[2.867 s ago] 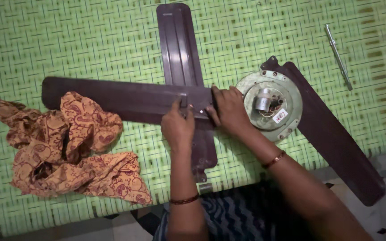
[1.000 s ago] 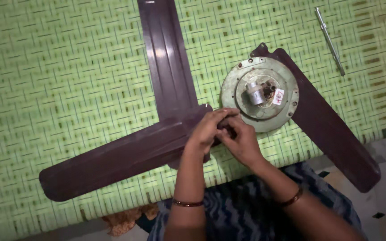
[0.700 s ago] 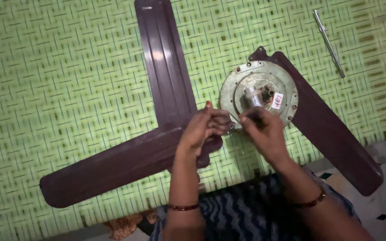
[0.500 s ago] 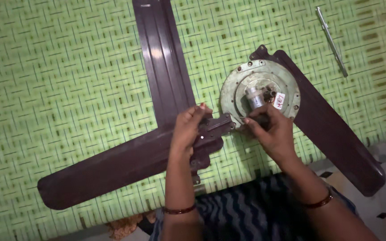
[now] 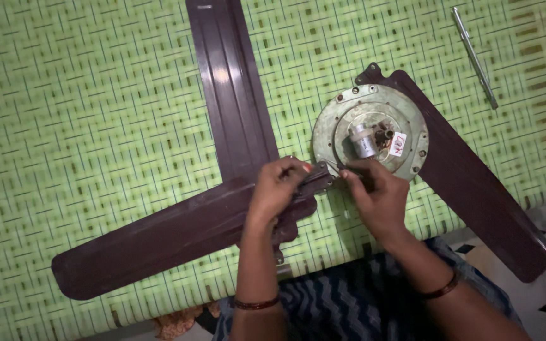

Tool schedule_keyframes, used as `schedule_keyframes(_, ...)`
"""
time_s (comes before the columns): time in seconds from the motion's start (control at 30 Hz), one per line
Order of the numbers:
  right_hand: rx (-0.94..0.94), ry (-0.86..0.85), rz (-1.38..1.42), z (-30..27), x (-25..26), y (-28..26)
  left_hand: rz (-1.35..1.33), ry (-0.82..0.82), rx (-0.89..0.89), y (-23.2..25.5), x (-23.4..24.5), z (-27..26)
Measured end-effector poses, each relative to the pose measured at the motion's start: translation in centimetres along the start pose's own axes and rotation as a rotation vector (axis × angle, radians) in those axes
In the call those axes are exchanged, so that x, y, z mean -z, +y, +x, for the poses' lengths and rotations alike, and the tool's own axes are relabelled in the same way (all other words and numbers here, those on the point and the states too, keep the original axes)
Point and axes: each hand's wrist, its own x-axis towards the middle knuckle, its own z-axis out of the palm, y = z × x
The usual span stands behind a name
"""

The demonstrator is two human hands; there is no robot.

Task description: The person removes a fan blade from the motor housing, wipes it with a patterned cloth, and then reattaches the blade to the motor. The person uses their hands to align and secure the blade onto the motor hub.

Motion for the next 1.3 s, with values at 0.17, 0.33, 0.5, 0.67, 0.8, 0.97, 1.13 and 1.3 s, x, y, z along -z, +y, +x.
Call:
schedule_keyframes(0.17,-0.164,-0.045,0.319,-1.9,-2.4,1.8,0.013,-0.064,-0.13,-0.3,-0.8,-0.2)
schedule_keyframes(0.33,-0.294,-0.154,0.422,-2.2,-3.3,2.5,-0.216,-0.098,0.03,-0.2,-1.6,-0.4)
schedule_keyframes(0.5,-0.331,-0.252,0.522,-2.1,-3.0,3.4,-0.192,-0.066,-0.061,0.8,-2.1,-0.9)
schedule_keyframes(0.67,-0.643,-0.281,1.425,-1.8,-2.8,4.5,-0.224,-0.283,-0.152,2.7,-2.1,-2.4)
schedule_keyframes(0.8,-0.982,-0.256,1.284,-1.8,-2.6,4.7,-0.074,-0.454,-0.302,3.3,-2.2,-3.1)
schedule_keyframes(0.97,-0.895,-0.329,1.279,-1.6,-2.7,5.3,-0.105,-0.53,-0.057,3.8,-2.2,-3.4)
schedule_keyframes(1.13,-0.908,-0.311,1.442,-1.5,-3.2,5.5,-0.092,-0.557,-0.145,3.8,-2.2,-3.4)
schedule_keyframes(1.3,-1.043,-0.19,1.311,-1.1,-3.0,3.9,-0.176,-0.445,-0.106,3.3,-2.4,-3.1)
